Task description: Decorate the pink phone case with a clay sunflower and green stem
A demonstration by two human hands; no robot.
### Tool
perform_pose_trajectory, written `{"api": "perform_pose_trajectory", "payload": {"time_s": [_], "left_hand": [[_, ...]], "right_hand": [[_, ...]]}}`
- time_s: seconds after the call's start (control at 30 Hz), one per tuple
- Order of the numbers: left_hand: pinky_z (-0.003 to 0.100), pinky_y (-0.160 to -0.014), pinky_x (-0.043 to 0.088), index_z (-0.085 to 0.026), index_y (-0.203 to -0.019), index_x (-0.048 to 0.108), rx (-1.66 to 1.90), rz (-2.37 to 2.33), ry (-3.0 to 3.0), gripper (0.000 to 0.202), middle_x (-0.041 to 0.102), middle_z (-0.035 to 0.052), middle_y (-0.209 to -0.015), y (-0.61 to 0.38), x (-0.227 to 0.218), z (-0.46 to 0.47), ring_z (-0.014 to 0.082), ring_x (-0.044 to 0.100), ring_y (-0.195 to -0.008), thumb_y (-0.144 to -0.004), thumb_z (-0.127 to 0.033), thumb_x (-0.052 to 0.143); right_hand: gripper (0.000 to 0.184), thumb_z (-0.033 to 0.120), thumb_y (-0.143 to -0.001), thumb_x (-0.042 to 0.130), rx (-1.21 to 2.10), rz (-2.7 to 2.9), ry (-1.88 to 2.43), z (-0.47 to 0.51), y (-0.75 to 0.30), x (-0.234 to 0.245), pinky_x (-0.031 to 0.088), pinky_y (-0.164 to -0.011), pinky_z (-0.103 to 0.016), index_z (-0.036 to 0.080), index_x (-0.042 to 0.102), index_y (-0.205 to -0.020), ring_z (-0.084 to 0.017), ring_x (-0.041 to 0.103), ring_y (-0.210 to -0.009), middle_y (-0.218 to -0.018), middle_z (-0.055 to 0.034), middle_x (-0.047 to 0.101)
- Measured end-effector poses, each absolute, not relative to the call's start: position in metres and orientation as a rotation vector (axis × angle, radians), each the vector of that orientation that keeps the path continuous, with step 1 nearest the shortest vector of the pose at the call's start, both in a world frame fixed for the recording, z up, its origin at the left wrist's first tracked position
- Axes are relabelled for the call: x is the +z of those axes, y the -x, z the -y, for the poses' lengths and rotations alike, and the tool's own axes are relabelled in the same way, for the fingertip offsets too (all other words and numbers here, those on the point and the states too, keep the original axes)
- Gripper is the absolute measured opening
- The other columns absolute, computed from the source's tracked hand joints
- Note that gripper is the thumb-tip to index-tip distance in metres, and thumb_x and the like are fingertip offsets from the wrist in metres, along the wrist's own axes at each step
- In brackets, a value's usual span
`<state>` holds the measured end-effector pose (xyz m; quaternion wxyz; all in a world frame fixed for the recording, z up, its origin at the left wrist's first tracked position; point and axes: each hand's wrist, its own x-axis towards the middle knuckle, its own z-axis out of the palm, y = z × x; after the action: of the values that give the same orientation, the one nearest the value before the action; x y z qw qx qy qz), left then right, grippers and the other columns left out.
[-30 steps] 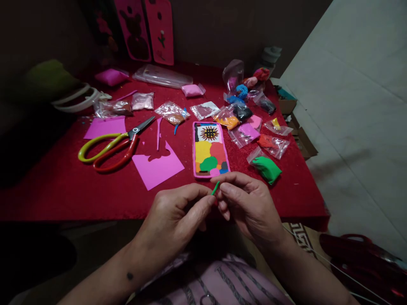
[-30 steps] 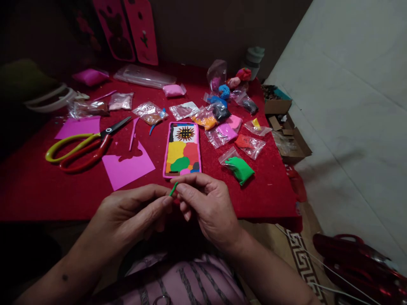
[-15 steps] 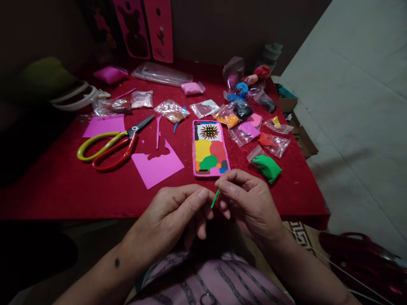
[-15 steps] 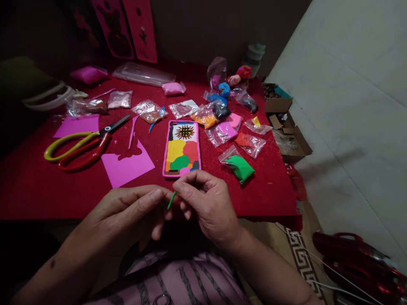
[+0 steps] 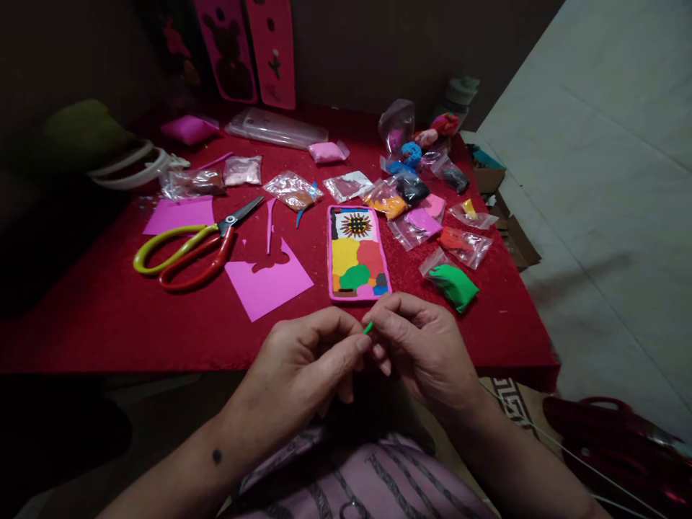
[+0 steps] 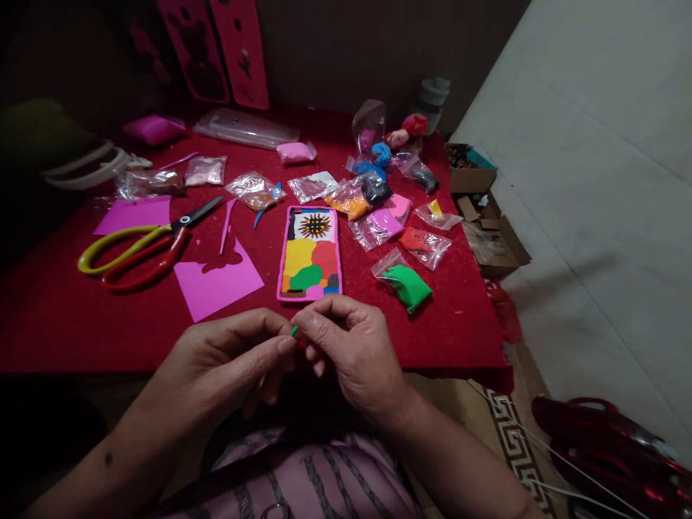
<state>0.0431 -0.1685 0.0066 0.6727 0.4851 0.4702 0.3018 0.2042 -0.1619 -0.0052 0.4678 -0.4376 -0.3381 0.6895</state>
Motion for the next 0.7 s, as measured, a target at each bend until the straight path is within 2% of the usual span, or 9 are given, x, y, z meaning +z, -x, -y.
{"api": "perform_pose_trajectory", "payload": {"time_s": [0.13,0.27,0.4,0.57,0.7], "left_hand": [[0.013,-0.037,0.036,-0.016,-0.085,0.069,0.654,-1.028,-1.099,0.032,0.057,-0.0023,-0.054,-0.0398,0.0068,0.1677,0.0078,0.048,-0.044,-0.091,-0.047,0.061],[0.013,-0.037,0.034,-0.016,-0.083,0.067,0.649,-1.01,-1.106,0.034,0.057,-0.0026,-0.055,-0.0386,0.005,0.1666,0.0067,0.045,-0.042,-0.093,-0.048,0.06],[0.014,-0.038,0.033,-0.017,-0.083,0.066,0.604,-1.026,-1.12,0.036,0.058,-0.0022,-0.054,-0.0371,0.0041,0.1662,0.0068,0.044,-0.041,-0.095,-0.05,0.058],[0.016,-0.041,0.033,-0.016,-0.079,0.065,0.588,-1.054,-1.107,0.048,0.062,0.0007,-0.055,-0.0341,0.0049,0.1671,0.007,0.047,-0.043,-0.098,-0.057,0.05],[0.015,-0.04,0.037,-0.016,-0.082,0.065,0.61,-1.045,-1.117,0.042,0.06,-0.0012,-0.057,-0.0357,0.0044,0.1675,0.0083,0.049,-0.045,-0.096,-0.054,0.055]], "right_hand": [[0.025,0.043,-0.076,0.083,1.701,0.771,1.025,0.1617,-0.2048,-0.0045,0.042,-0.04,-0.016,0.018,0.079,-0.081,-0.008,0.054,-0.048,-0.062,0.0,0.065],[0.019,0.036,-0.078,0.082,1.724,0.84,0.99,0.1625,-0.2082,-0.0062,0.043,-0.044,-0.016,0.02,0.082,-0.088,-0.007,0.054,-0.048,-0.061,0.0008,0.065],[0.012,0.031,-0.08,0.081,1.74,0.885,1.006,0.1625,-0.2101,-0.0063,0.041,-0.044,-0.015,0.019,0.081,-0.084,-0.006,0.053,-0.048,-0.06,0.0016,0.065],[0.015,0.034,-0.08,0.082,1.732,0.853,1.042,0.1616,-0.2086,-0.0048,0.04,-0.043,-0.013,0.019,0.078,-0.079,-0.005,0.053,-0.047,-0.058,0.0032,0.063],[0.018,0.035,-0.079,0.084,1.726,0.854,1.045,0.1618,-0.2076,-0.0055,0.039,-0.042,-0.012,0.018,0.078,-0.078,-0.004,0.052,-0.045,-0.058,0.0027,0.064]]}}
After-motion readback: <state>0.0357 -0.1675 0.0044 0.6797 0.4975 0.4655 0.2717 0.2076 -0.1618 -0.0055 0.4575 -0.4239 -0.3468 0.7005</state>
